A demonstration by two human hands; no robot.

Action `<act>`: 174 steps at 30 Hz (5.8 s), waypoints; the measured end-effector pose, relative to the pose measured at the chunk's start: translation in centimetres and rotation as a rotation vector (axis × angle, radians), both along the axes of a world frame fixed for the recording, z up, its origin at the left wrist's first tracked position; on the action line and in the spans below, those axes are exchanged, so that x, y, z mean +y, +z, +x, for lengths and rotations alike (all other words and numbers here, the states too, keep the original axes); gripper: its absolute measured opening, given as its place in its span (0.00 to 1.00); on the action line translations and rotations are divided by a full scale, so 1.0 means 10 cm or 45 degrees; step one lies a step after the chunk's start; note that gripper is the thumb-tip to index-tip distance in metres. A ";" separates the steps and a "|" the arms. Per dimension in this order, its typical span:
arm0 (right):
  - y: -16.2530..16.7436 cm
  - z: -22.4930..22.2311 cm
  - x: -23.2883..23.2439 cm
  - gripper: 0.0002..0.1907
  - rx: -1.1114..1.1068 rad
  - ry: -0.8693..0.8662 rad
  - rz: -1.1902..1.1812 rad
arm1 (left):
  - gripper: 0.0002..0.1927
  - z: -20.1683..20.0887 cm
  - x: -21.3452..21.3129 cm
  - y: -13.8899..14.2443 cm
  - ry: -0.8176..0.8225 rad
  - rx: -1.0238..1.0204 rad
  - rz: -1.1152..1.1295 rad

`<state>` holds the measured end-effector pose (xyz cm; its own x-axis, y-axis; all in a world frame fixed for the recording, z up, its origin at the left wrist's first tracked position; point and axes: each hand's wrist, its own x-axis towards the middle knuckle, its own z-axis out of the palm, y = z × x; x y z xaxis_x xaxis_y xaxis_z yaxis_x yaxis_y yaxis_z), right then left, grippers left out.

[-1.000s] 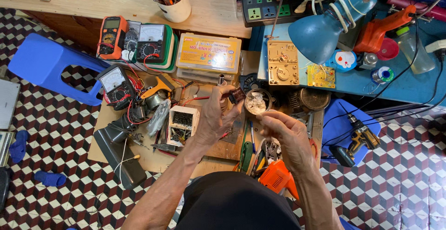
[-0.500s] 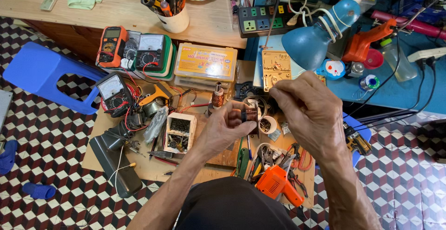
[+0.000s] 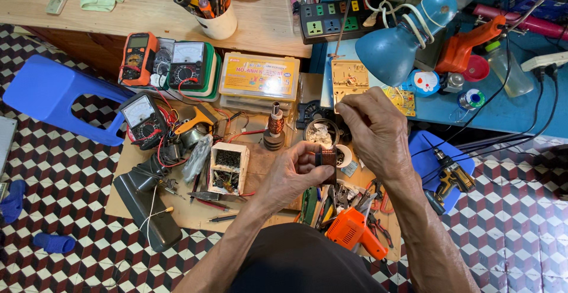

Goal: The person winds copper wire around a small cylindrical core held in the left hand, using the right hand to guide and tighten the turns. The person repeatedly rotates the core and adjusts the wire to maintain even spacing. The person occasionally pauses to inspect the winding and reposition the core.

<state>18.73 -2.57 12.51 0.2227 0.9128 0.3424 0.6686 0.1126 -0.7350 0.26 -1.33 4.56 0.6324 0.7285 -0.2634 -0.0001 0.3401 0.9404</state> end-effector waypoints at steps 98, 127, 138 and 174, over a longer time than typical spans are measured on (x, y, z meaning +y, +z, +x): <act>-1.16 -0.34 -0.63 0.12 1.596 -0.234 -0.179 | 0.24 0.20 0.04 -0.12 0.541 -0.520 -0.486; -0.10 -0.15 -0.44 0.06 0.064 0.127 -0.231 | 0.22 0.04 0.21 -0.19 0.284 0.193 0.295; -0.33 -0.06 -0.16 0.05 -0.373 0.254 0.089 | 0.31 -0.15 0.00 -0.14 0.102 0.113 0.077; -0.65 -0.07 -0.17 0.09 0.203 0.061 -0.450 | 0.30 -0.19 0.00 -0.09 0.054 0.030 -0.049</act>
<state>18.03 -4.24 5.97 0.2021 0.9789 -0.0308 0.5429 -0.1382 -0.8283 -1.68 -1.32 3.62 0.5940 0.7438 -0.3064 0.0069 0.3761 0.9265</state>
